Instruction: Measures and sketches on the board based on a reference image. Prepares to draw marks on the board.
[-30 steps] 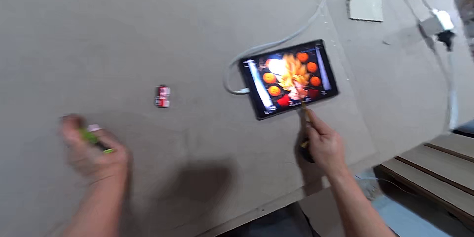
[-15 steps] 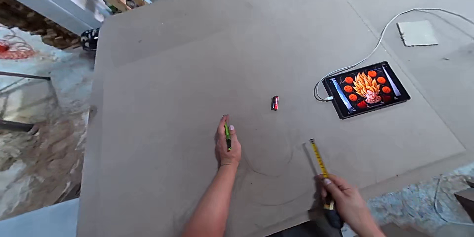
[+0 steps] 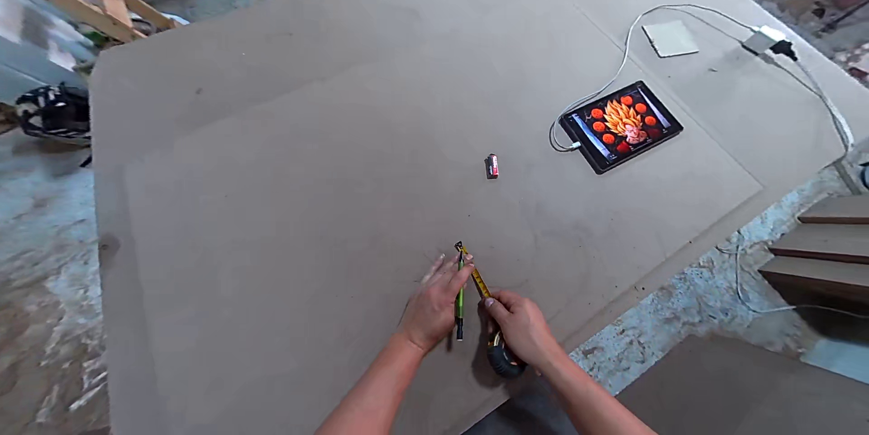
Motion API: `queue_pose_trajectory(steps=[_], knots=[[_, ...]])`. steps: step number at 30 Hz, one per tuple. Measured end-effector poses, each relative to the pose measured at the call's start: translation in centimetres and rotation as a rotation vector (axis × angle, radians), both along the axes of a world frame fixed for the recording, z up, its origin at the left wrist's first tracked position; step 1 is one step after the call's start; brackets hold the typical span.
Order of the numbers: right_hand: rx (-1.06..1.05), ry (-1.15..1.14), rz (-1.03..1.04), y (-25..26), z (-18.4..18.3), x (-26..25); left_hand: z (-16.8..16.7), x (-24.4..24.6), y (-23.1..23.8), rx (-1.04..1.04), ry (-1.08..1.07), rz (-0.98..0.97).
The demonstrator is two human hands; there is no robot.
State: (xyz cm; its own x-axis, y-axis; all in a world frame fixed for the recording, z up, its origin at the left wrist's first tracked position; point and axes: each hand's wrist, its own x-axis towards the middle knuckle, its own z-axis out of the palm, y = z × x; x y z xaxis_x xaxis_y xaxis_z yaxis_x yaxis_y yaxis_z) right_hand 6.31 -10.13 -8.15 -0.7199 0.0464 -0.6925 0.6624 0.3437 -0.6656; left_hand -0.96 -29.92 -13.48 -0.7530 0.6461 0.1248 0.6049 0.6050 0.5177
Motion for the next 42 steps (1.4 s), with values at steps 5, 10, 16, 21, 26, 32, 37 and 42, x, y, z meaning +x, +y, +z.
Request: queue_pose_trajectory(steps=[5, 10, 16, 21, 26, 32, 37, 42], knots=[[-0.07, -0.004, -0.109, 2.7, -0.5, 5.3, -0.6, -3.5, -0.2, 0.01, 0.023, 0.047], [-0.088, -0.008, -0.278, 5.2, -1.0, 12.4, -0.8, -7.5, 0.9, -0.003, -0.009, 0.101], [-0.044, -0.033, -0.334, 6.0, -1.8, 12.7, -0.7, -8.6, 1.3, -0.018, 0.007, 0.102], [-0.05, -0.102, -0.345, 6.4, -1.4, 12.1, -0.5, -8.6, 1.3, -0.022, -0.008, 0.081], [-0.066, -0.069, -0.339, 6.2, -1.5, 12.8, -0.4, -8.4, 1.4, -0.013, -0.031, 0.087], [-0.068, -0.05, -0.339, 6.2, -1.7, 13.1, -0.3, -8.4, 1.5, -0.024, -0.021, 0.098], [-0.057, -0.051, -0.33, 6.1, -1.6, 13.1, -0.5, -8.4, 1.4, -0.008, -0.017, 0.087], [0.027, -0.05, -0.389, 5.3, -1.5, 13.4, -0.5, -8.4, 1.5, -0.044, -0.018, 0.099]])
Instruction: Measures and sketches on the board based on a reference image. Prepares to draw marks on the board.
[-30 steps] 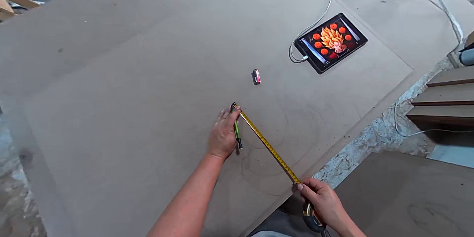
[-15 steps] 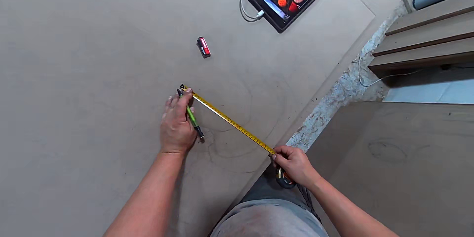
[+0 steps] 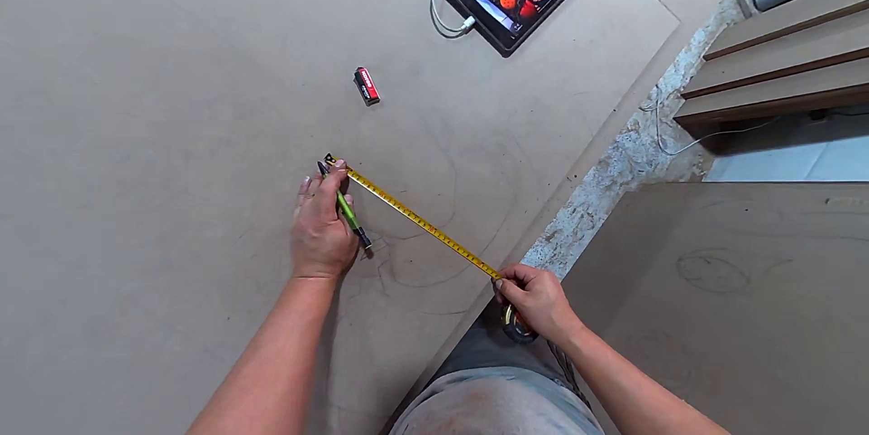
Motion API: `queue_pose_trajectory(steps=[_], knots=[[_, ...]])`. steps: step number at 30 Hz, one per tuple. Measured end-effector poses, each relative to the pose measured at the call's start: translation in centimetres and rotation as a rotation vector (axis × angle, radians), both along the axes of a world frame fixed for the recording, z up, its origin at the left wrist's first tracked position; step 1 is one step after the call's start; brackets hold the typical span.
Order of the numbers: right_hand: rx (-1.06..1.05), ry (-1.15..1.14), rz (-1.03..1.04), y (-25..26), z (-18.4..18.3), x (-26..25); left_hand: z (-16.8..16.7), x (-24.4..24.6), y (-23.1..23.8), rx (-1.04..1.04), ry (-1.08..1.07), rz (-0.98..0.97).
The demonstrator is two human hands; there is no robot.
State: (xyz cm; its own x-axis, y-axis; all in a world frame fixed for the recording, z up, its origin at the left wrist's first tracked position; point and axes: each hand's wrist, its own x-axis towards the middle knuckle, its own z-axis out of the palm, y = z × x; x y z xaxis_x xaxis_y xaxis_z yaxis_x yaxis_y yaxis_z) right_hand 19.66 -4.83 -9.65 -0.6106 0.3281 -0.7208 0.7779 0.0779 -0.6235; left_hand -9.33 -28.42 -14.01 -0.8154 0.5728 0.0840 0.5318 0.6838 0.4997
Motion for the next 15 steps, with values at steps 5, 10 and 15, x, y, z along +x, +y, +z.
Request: queue_pose_trajectory(steps=[5, 10, 15], knots=[[0.024, -0.077, -0.028, -0.5, 0.5, -0.7, 0.1, 0.0, 0.1, -0.002, -0.01, 0.016], [0.028, -0.115, 0.005, -0.7, 1.1, -1.3, 0.1, 0.2, -0.1, 0.019, -0.004, 0.041], [0.051, -0.112, 0.07, -0.6, 0.9, -1.0, 0.8, 0.7, -0.4, 0.094, -0.052, 0.125]])
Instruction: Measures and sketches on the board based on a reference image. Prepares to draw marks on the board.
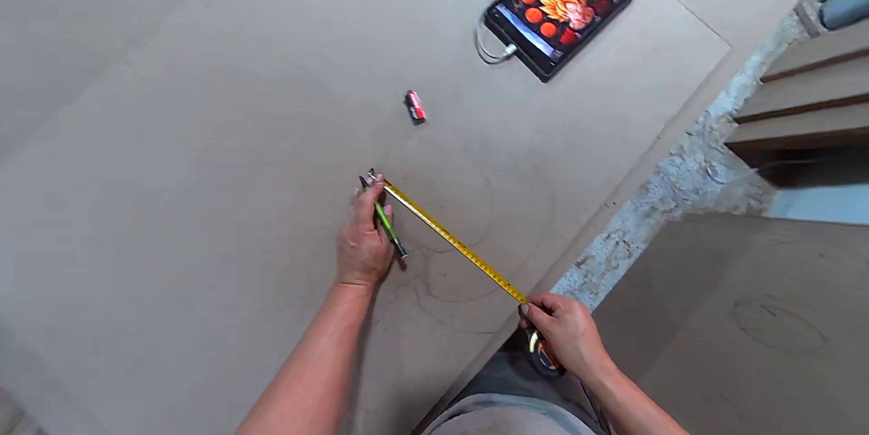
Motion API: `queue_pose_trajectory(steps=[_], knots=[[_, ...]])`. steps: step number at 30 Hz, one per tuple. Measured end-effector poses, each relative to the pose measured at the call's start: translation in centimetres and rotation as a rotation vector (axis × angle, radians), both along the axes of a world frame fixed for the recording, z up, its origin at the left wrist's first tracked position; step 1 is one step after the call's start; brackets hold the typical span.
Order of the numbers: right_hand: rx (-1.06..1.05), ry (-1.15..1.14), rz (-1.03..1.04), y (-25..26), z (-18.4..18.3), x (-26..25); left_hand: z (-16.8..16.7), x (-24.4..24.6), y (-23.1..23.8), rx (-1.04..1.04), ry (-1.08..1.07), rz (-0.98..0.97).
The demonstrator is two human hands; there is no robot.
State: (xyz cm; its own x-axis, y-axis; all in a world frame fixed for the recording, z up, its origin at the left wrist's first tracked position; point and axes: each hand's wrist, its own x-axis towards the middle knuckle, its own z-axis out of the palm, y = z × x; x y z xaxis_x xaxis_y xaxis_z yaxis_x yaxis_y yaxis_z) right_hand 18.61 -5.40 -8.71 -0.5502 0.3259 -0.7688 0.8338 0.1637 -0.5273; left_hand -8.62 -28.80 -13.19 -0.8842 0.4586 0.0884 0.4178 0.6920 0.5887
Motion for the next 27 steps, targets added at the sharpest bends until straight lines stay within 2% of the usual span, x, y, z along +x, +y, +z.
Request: queue_pose_trajectory(steps=[4, 8, 10, 12, 18, 27], knots=[[-0.006, 0.05, -0.011, -0.5, -0.6, 0.4, 1.9, -0.6, 0.2, 0.26, -0.111, 0.142], [-0.021, 0.085, -0.053, -0.6, -0.8, 0.6, 2.8, -2.8, 1.5, 0.591, -0.223, 0.405], [-0.026, 0.093, -0.052, -0.5, -0.9, 0.6, 3.1, -4.2, 1.9, 0.619, -0.315, 0.505], [-0.041, 0.09, -0.063, -0.5, -0.9, 0.6, 3.1, -5.2, 2.2, 0.573, -0.386, 0.542], [-0.068, 0.081, -0.086, -0.4, -0.9, 0.6, 2.8, -6.4, 2.6, 0.277, -0.415, 0.568], [-0.082, 0.058, -0.133, 0.2, -0.7, 0.3, 4.1, -8.5, 5.1, -0.043, -0.455, 0.472]])
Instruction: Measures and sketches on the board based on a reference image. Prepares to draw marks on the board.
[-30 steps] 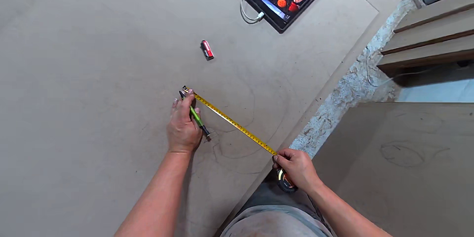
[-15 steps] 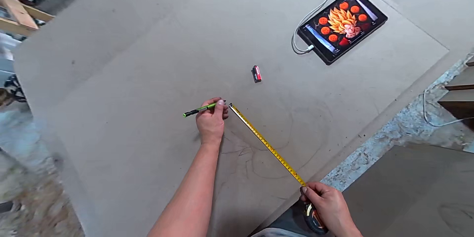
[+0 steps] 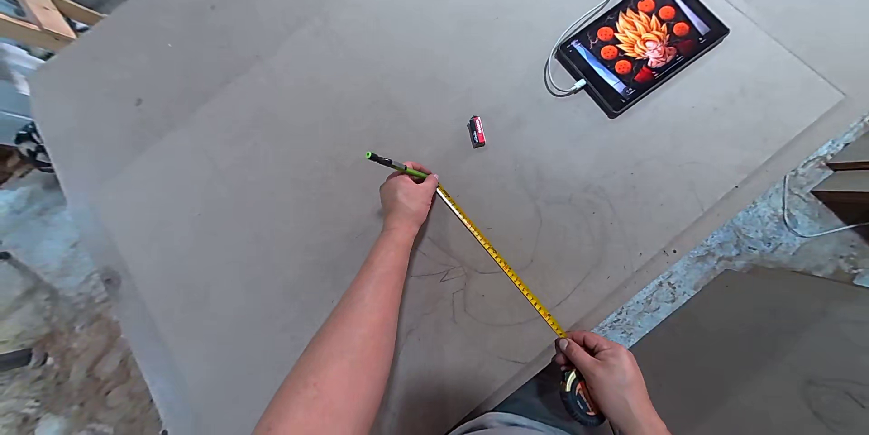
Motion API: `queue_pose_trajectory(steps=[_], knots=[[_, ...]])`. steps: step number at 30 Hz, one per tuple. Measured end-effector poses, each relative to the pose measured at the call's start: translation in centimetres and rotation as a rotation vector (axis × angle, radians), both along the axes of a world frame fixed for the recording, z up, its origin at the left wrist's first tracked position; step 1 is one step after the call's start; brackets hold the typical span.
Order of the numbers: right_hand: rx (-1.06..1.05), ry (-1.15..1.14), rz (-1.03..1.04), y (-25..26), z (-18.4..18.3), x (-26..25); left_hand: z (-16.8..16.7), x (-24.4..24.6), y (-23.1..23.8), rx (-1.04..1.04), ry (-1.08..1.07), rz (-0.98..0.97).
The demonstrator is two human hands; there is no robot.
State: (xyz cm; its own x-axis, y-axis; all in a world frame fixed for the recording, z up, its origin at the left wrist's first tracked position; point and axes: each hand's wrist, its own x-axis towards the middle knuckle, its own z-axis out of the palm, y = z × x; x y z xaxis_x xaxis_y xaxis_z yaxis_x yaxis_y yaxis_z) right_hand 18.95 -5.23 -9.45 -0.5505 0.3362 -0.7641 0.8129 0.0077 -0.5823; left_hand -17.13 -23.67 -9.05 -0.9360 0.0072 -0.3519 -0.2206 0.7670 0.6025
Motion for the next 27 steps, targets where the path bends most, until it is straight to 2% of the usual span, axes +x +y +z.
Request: queue_pose_trajectory(steps=[4, 8, 11, 15, 18, 21, 24, 27], knots=[[-0.003, 0.0, 0.058, -0.7, 0.1, 0.1, 0.1, 0.8, -1.8, -0.004, -0.019, 0.043], [-0.053, 0.042, 0.13, -0.2, 0.5, 1.4, -0.2, 4.8, -6.1, 0.252, 0.004, 0.22], [-0.096, 0.123, 0.083, 2.3, 1.5, 2.1, -1.0, 8.9, -8.9, 0.39, 0.056, 0.288], [0.047, 0.18, 0.071, 7.0, 2.4, -0.3, -2.0, 11.3, -9.6, 0.54, 0.12, 0.298], [0.084, 0.21, 0.117, 9.4, 3.6, -5.7, -2.6, 11.3, -9.2, 0.643, 0.17, 0.346], [0.042, 0.273, 0.223, 9.6, 3.8, -13.6, -3.0, 10.9, -8.6, 0.632, 0.23, 0.412], [-0.028, 0.407, 0.351, 8.2, 1.9, -23.1, -3.5, 11.0, -8.5, 0.563, 0.295, 0.427], [-0.156, 0.61, 0.397, 4.7, -0.5, -32.8, -3.7, 11.2, -8.2, 0.445, 0.357, 0.461]])
